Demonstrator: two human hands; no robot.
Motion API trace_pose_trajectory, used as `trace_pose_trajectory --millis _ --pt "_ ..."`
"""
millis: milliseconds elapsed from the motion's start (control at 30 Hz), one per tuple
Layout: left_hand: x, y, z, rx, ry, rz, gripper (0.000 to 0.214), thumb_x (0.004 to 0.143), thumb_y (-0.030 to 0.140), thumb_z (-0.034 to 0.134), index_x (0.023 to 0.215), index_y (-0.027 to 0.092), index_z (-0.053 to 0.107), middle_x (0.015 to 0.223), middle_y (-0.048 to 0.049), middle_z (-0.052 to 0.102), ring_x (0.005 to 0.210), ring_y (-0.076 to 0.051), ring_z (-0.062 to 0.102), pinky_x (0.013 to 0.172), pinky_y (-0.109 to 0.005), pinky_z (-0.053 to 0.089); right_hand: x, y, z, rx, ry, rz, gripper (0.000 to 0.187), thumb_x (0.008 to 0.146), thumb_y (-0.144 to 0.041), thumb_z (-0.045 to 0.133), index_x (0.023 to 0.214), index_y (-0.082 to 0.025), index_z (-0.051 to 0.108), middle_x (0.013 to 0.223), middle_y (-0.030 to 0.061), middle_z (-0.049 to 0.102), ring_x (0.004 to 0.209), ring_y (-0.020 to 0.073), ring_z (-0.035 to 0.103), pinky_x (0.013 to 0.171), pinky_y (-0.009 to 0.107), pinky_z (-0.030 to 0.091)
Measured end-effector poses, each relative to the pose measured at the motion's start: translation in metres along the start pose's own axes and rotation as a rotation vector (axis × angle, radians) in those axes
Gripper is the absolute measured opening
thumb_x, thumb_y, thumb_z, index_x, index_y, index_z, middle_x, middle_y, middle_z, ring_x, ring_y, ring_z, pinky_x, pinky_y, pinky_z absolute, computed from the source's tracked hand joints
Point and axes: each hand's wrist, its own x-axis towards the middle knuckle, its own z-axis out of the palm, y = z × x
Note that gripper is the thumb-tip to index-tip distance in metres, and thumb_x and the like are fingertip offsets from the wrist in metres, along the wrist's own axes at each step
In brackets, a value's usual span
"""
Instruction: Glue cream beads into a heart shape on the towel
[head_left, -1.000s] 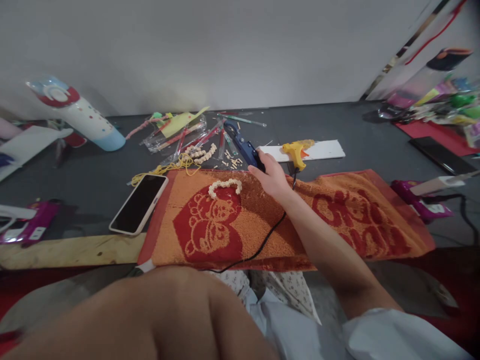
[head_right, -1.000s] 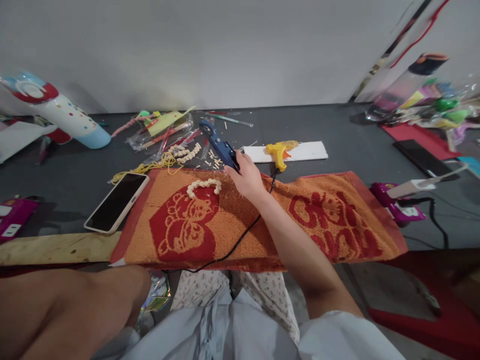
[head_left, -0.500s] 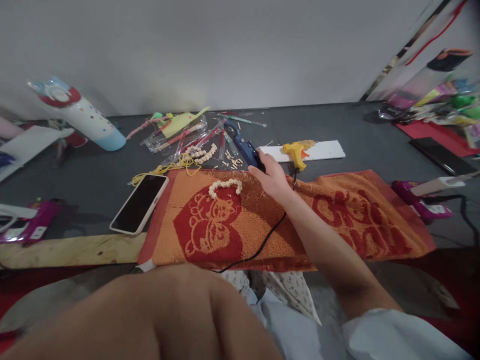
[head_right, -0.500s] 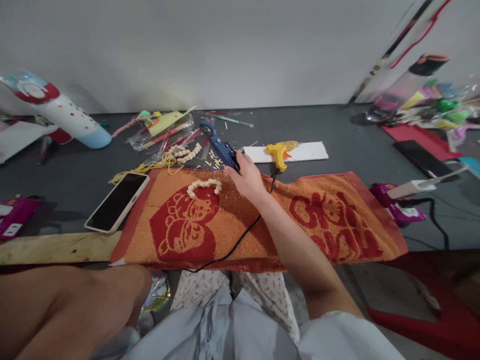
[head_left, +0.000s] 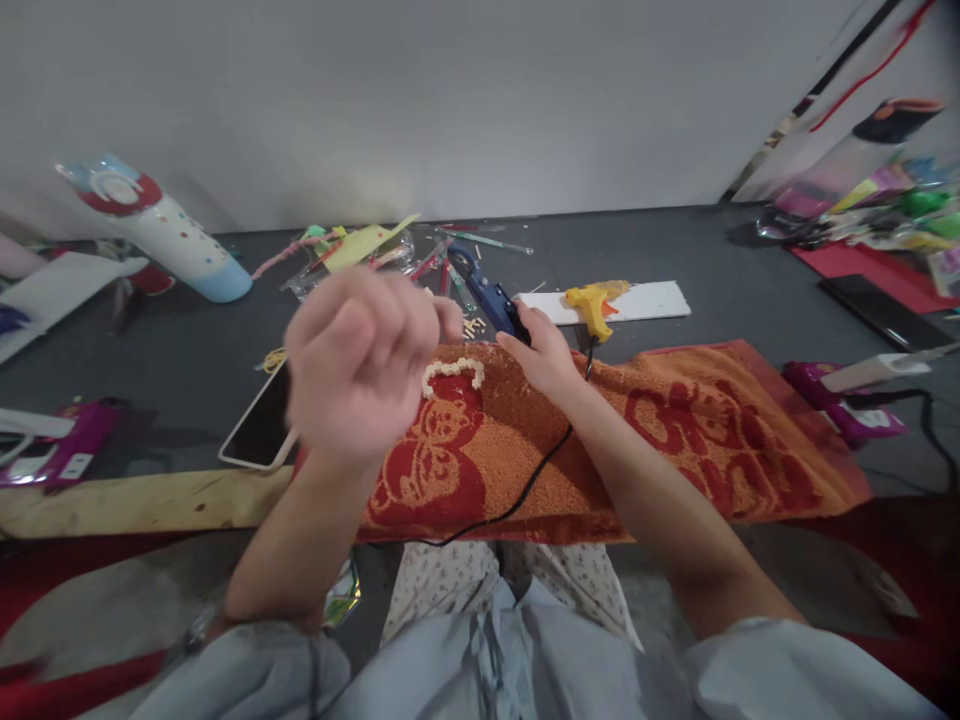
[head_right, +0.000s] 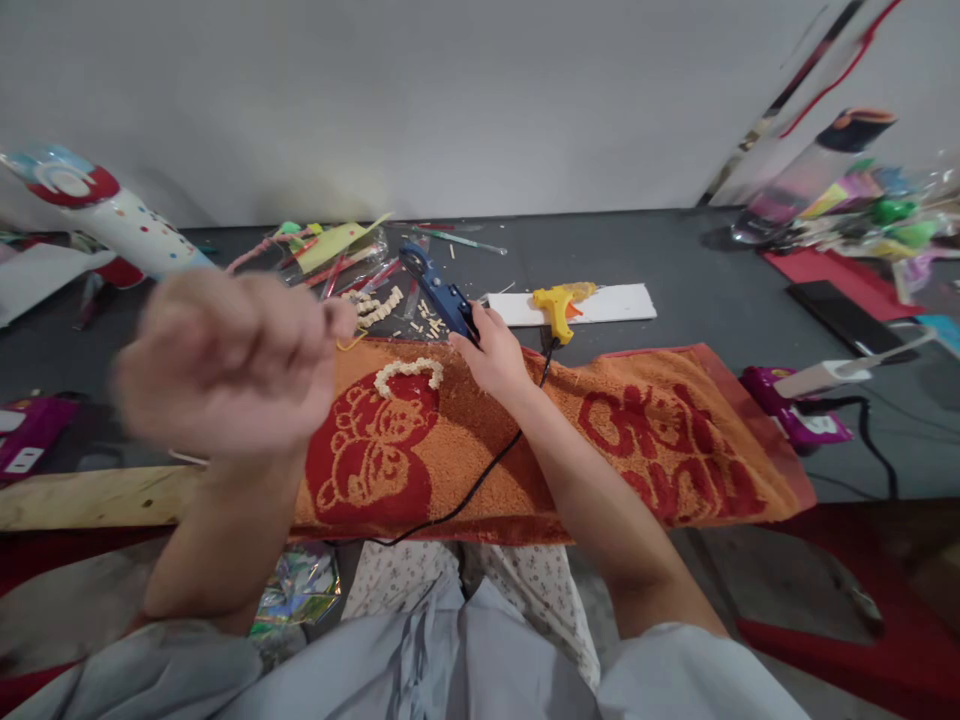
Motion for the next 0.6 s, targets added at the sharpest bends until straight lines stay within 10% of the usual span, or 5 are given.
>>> trace_pose_trajectory --millis 267,600 --pt "0.021 -0.148 -0.039 0.38 0.151 -0.366 0.028 0.061 0.008 0.075 0.074 0.02 0.052 0.07 0.0035 0.058 0.065 -0.011 0.058 0.066 -0.026 0.051 0.0 0.001 0.001 -0.039 0.006 -0.012 0.049 0.088 -0.04 0.052 0.13 -0.016 0.056 0.112 0.016 0.065 0.106 0.0322 0.062 0.093 0.047 0.049" --pt "0.008 -0.164 -0.058 0.819 0.005 -0.391 0.008 0.068 0.013 0.066 0.074 0.018 0.069 0.077 -0.0034 0.072 0.072 -0.019 0.067 0.077 -0.034 0.055 -0.003 -0.005 -0.001 -0.062 -0.048 -0.008 0.05 0.087 -0.04 0.05 0.131 -0.016 0.055 0.109 0.0157 0.064 0.104 0.0315 0.062 0.089 0.045 0.049"
